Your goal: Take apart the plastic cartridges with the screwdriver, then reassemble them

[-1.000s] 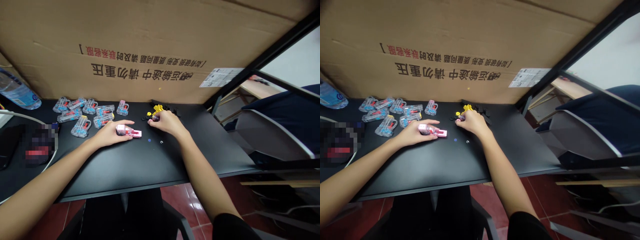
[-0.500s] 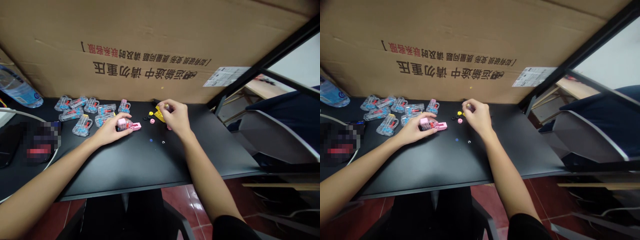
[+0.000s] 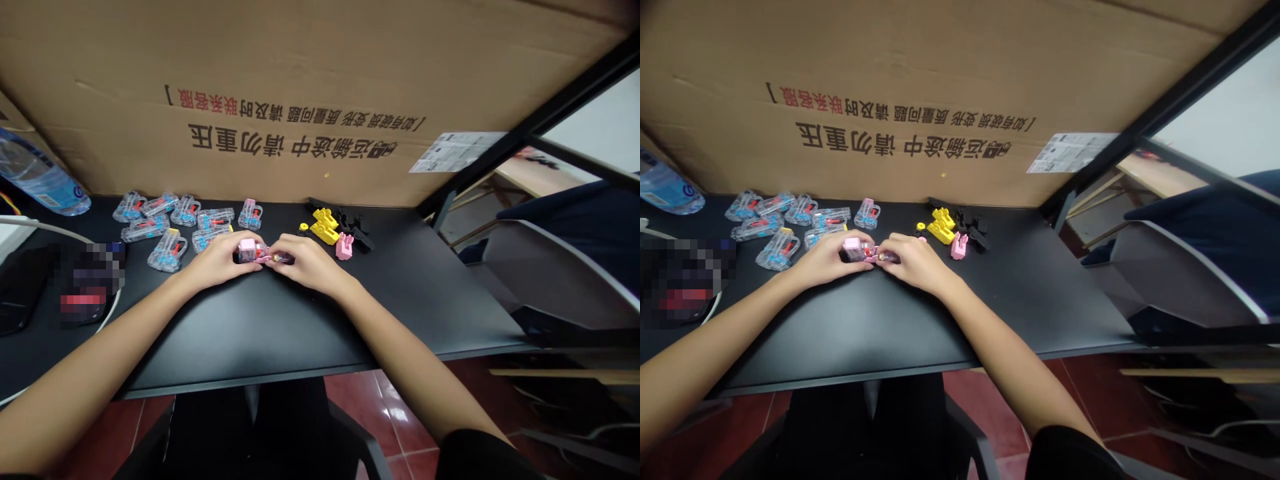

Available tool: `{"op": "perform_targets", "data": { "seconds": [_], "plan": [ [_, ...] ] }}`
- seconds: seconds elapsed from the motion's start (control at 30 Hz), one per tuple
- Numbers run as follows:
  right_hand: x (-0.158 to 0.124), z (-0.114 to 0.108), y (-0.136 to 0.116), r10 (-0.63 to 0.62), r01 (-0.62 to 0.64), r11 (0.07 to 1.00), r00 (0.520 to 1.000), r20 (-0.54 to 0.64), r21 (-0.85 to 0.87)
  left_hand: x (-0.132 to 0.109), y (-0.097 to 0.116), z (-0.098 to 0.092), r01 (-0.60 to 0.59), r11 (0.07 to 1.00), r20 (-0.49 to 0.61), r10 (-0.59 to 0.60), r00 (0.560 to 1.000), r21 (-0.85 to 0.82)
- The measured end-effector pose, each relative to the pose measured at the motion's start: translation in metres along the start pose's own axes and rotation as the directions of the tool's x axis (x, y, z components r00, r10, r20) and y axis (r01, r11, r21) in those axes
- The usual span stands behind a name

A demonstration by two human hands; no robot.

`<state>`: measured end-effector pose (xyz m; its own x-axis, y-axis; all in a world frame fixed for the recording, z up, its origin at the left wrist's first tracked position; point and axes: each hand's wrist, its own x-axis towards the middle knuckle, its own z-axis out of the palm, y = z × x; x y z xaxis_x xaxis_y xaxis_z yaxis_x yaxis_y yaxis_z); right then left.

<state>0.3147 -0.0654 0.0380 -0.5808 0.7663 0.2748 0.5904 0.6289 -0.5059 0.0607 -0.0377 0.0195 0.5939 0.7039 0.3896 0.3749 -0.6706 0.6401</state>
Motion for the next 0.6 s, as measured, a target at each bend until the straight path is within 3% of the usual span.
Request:
{"op": "perform_targets", "data": {
  "seconds": [0.27,0.47,0.6],
  "plan": [
    [0.0,-0.002,0.01,-0.033,0.032,0.999,0.999,0.021,0.042,0.0,-0.003,0.0,0.084,0.993,0.044,-0.081,0.996,-0.078],
    [0.001,-0.008,0.013,-0.007,0.006,1.0,0.999,0.044,0.026,-0.002,0.002,0.002,0.069,0.99,0.064,-0.062,0.996,-0.121],
    [0.0,-0.01,0.016,-0.012,0.011,1.0,0.999,0.047,0.023,-0.002,0.005,0.001,0.024,0.997,0.023,-0.023,0.999,-0.067]
  ]
}}
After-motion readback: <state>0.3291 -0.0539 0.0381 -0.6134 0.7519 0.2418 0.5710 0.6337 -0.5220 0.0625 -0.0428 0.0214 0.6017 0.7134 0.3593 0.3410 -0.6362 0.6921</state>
